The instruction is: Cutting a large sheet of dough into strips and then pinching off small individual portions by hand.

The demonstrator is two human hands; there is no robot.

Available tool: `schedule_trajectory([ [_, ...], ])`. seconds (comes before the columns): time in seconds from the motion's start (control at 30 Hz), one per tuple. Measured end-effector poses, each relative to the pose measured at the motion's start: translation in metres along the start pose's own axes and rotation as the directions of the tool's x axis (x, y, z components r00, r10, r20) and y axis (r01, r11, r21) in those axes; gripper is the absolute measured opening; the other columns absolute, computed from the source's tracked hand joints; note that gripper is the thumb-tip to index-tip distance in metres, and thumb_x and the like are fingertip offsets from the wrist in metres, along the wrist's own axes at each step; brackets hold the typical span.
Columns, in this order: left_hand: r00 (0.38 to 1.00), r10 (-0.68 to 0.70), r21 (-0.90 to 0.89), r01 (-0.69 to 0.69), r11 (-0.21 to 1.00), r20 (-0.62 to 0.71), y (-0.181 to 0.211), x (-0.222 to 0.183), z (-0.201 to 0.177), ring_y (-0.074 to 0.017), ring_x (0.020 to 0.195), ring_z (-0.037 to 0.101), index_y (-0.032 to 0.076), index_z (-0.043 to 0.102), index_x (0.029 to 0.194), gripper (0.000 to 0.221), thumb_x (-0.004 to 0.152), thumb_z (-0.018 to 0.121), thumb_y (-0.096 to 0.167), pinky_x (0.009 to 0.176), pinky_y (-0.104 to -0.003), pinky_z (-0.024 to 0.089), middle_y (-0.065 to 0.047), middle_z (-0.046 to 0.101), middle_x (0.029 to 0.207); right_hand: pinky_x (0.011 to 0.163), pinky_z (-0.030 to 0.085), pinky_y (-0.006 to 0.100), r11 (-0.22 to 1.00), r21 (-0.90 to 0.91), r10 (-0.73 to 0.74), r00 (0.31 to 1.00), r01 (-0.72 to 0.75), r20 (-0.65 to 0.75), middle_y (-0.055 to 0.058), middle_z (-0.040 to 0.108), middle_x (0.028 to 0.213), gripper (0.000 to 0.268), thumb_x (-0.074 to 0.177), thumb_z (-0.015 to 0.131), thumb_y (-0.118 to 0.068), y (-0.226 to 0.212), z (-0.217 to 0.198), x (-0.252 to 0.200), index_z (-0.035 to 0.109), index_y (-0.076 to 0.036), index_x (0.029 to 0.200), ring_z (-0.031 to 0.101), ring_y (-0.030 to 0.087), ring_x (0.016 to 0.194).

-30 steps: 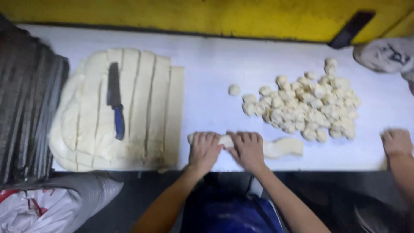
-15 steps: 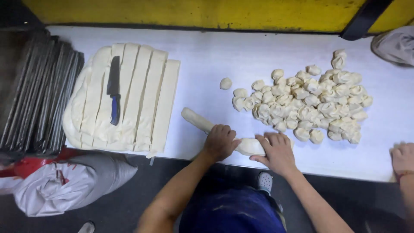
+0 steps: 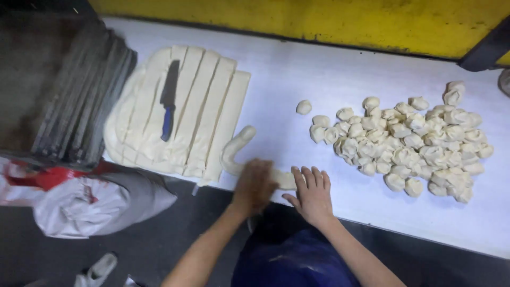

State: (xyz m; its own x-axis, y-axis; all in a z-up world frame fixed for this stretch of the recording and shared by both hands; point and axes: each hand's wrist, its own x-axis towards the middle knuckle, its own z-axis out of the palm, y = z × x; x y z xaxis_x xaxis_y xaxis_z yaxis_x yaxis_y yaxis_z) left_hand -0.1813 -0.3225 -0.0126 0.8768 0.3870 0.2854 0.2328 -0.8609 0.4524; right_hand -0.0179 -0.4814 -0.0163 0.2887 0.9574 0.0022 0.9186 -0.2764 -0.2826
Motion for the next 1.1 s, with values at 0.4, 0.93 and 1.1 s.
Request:
schedule_trajectory([
  [0.4,0.981,0.191,0.104,-0.189,0.976,-0.012,-0.026,0.011,0.024,-0.0341,0.076,0.057,0.014,0.066,0.088,0.027,0.089,0.067,0.040,0.069,-0.053,0.043,-0.009,0.054,0.080,0.091,0.047,0.055,0.955,-0.208,0.234,0.969,-0.213,0.082,0.004,0.061,0.116,0.059,0.093,0.049,-0.064,-0.013,0.015,-0.010,0.057,-0.028,0.139,0.061,0.033,0.113],
  [0.93,0.852,-0.246,0.120,0.214,0.969,0.462,0.005,0.148,0.036,-0.0488,0.151,0.016,0.021,0.043,0.154,0.057,0.100,0.038,0.040,0.113,-0.077,0.013,-0.016,0.028,0.166,0.095,0.043,0.050,0.804,-0.220,0.575,0.817,-0.553,0.047,0.000,0.049,0.135,0.045,0.102,0.033,-0.060,0.060,0.014,0.088,0.050,-0.043,0.140,0.053,0.034,0.122],
  [1.1,0.890,-0.173,0.144,0.122,0.982,0.423,0.021,0.095,0.031,-0.0490,0.151,0.023,0.009,0.038,0.157,0.063,0.101,0.044,0.036,0.114,-0.071,0.019,-0.025,0.030,0.164,0.111,0.037,0.055,0.841,-0.195,0.534,0.833,-0.505,0.146,0.013,0.040,0.160,0.052,0.106,0.032,-0.048,0.004,-0.012,0.051,0.043,-0.032,0.154,0.039,0.038,0.146],
])
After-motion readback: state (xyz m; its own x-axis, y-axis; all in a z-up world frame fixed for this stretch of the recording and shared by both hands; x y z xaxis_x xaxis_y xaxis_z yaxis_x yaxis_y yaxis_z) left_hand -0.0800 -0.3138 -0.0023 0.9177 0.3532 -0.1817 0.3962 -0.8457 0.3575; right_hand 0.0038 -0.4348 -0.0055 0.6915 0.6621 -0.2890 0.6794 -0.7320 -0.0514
